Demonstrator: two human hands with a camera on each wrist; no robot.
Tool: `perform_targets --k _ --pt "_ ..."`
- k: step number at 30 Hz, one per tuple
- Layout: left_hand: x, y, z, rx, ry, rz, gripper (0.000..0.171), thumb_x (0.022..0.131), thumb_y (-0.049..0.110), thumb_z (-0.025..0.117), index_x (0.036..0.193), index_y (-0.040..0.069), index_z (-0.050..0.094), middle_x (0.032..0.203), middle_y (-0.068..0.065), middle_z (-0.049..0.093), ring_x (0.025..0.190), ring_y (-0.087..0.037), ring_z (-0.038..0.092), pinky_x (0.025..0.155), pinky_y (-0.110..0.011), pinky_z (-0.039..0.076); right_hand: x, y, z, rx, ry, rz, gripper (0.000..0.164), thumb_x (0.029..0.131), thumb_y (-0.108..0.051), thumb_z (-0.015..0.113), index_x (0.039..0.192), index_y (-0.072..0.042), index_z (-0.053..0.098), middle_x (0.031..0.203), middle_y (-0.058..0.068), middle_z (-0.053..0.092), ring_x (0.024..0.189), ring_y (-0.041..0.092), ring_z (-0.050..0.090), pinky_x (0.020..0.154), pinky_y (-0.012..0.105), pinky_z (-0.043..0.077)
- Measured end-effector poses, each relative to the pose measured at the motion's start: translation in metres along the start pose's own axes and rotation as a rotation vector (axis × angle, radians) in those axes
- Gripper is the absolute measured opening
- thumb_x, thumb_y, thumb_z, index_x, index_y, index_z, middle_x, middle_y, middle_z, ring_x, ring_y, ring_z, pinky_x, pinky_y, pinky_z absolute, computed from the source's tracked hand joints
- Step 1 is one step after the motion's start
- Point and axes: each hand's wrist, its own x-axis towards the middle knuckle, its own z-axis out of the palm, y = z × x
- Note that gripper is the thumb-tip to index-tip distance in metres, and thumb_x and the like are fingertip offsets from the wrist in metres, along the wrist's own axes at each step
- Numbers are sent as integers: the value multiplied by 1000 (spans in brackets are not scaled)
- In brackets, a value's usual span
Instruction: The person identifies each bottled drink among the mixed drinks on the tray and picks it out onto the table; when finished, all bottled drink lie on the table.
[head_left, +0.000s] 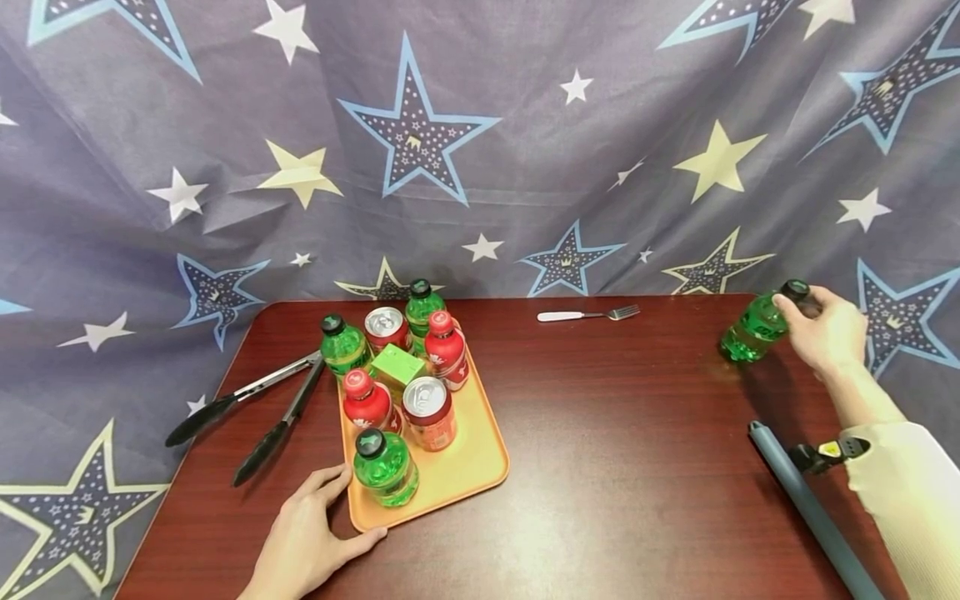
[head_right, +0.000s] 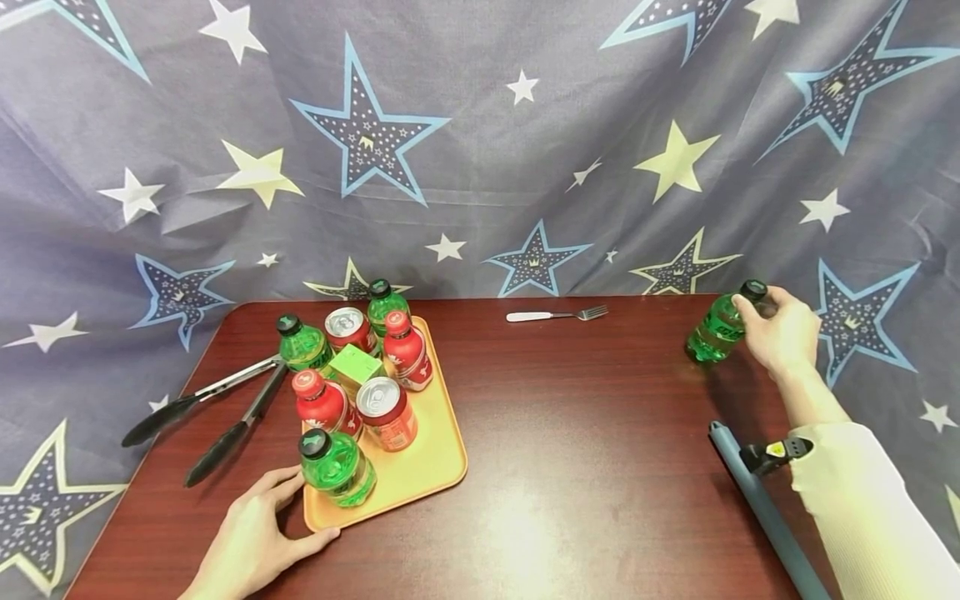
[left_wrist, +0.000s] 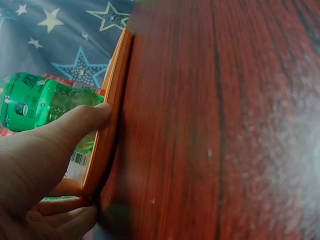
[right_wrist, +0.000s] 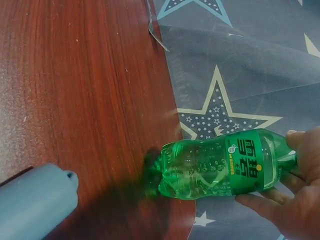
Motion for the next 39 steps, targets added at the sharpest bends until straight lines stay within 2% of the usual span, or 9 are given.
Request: perform_targets --k 3,5,12,15,18,23,32,35,39 --pt "0 0 0 -6 -8 -5 96 66 59 98 134 -3 72 133 -15 70 119 -37 71 96 -56 59 1 2 0 -3 5 0 54 105 -41 61 132 6 67 64 -59 28 67 -28 32 86 38 40" --pt "1 0 0 -8 -9 -7 96 66 59 98 134 -3 72 133 -15 70 119 -37 71 96 -56 59 1 2 1 -8 7 -8 53 105 -40 62 131 6 68 66 -48 51 67 -28 33 84 35 40" --pt "2 1 0 -7 -3 -1 96 65 60 98 133 -3 73 131 -15 71 117 -37 72 95 -56 59 2 5 2 -38 -5 4 53 105 -41 62 131 4 69 72 -35 61 67 -28 34 77 25 37" --pt "2 1 0 -11 -1 3 95 64 59 98 133 -2 73 131 -14 71 117 -37 72 95 -56 59 2 7 2 -50 -2 -3 53 105 -41 62 131 4 69 94 5 82 67 -28 32 76 27 38" --pt "3 1 0 -10 1 10 94 64 57 99 132 -2 73 130 -15 71 116 -37 72 95 -56 59 2 7 4 -54 0 -15 52 105 -39 61 131 5 68 117 31 75 68 -29 31 80 34 42" --pt "4 0 -1 -11 -9 7 95 64 57 99 131 -3 73 129 -15 71 116 -37 72 95 -56 59 1 7 8 -46 7 -20 51 105 -39 61 132 5 68 123 34 71 69 -28 31 94 52 44" --pt "4 -1 -2 -14 -3 13 94 63 56 100 130 -4 74 127 -16 72 114 -37 72 95 -57 59 1 5 7 -58 -14 -59 51 105 -39 62 130 4 67 121 33 72 76 -24 35 84 35 43" --pt "5 0 -1 -18 3 17 93 62 55 100 129 -5 74 126 -16 72 114 -37 73 94 -57 59 1 5 6 -60 -19 -71 51 104 -37 61 132 6 65 120 34 72 82 -8 48 92 47 46" --pt "6 1 1 -22 20 20 91 61 52 101 127 -5 75 125 -15 73 113 -36 73 94 -56 59 1 6 5 -65 -35 -64 52 105 -36 60 133 8 62 123 36 70 99 35 65 101 60 44"
